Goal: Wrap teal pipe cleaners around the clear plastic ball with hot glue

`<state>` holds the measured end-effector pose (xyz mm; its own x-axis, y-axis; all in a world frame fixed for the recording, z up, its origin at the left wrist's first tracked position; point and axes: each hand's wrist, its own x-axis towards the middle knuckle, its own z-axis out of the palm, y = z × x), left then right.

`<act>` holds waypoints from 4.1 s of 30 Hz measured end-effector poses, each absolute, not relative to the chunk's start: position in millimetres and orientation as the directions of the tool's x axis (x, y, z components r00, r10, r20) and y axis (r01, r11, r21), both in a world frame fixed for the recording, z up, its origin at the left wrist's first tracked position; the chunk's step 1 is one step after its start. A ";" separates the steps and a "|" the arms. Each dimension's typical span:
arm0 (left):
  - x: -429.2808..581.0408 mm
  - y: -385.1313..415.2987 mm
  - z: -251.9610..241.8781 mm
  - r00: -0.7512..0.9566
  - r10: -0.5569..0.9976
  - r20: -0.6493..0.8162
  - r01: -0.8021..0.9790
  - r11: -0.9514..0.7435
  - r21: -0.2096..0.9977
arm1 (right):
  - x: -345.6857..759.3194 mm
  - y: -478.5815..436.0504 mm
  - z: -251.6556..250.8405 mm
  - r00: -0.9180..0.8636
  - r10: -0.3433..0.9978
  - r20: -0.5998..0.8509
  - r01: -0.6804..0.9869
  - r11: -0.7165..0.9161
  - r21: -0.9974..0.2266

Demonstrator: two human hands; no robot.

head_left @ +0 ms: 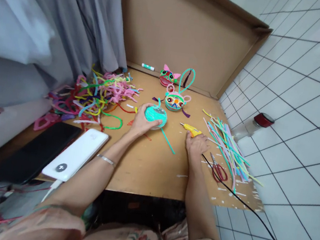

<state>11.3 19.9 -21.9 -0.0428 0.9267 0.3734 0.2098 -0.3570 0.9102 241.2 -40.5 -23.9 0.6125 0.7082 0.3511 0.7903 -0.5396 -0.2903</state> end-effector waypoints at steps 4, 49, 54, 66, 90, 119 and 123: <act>11.0 17.6 -22.5 0.017 0.941 0.339 0.236 -0.333 0.913 | 243.2 -35.7 -29.6 0.587 0.734 0.342 0.809 -0.530 -0.252; 7.7 4.8 -4.3 0.181 0.881 0.436 0.225 -0.469 0.854 | 201.7 -24.8 -9.3 0.514 0.541 0.666 0.757 0.078 -0.648; 6.5 9.6 -7.2 0.141 0.904 0.403 0.208 -0.425 0.881 | 202.4 -23.7 -10.4 0.463 0.506 0.728 0.820 0.068 -0.569; 7.7 19.0 -18.1 0.100 0.913 0.396 -0.019 -0.396 0.918 | 199.0 -26.0 -14.5 0.255 0.501 0.827 0.928 0.115 -0.355; 7.7 19.9 -18.9 0.122 0.903 0.411 -0.025 -0.411 0.911 | 198.3 -30.2 -7.9 0.188 0.533 0.825 0.946 0.128 -0.298; 7.8 20.7 -19.1 0.134 0.917 0.376 -0.049 -0.373 0.927 | 199.9 -32.3 -3.1 0.201 0.571 0.796 0.941 0.115 -0.320; 7.6 21.4 -20.3 0.128 0.916 0.380 -0.061 -0.375 0.925 | 199.9 -32.7 -2.5 0.193 0.561 0.805 0.945 0.115 -0.307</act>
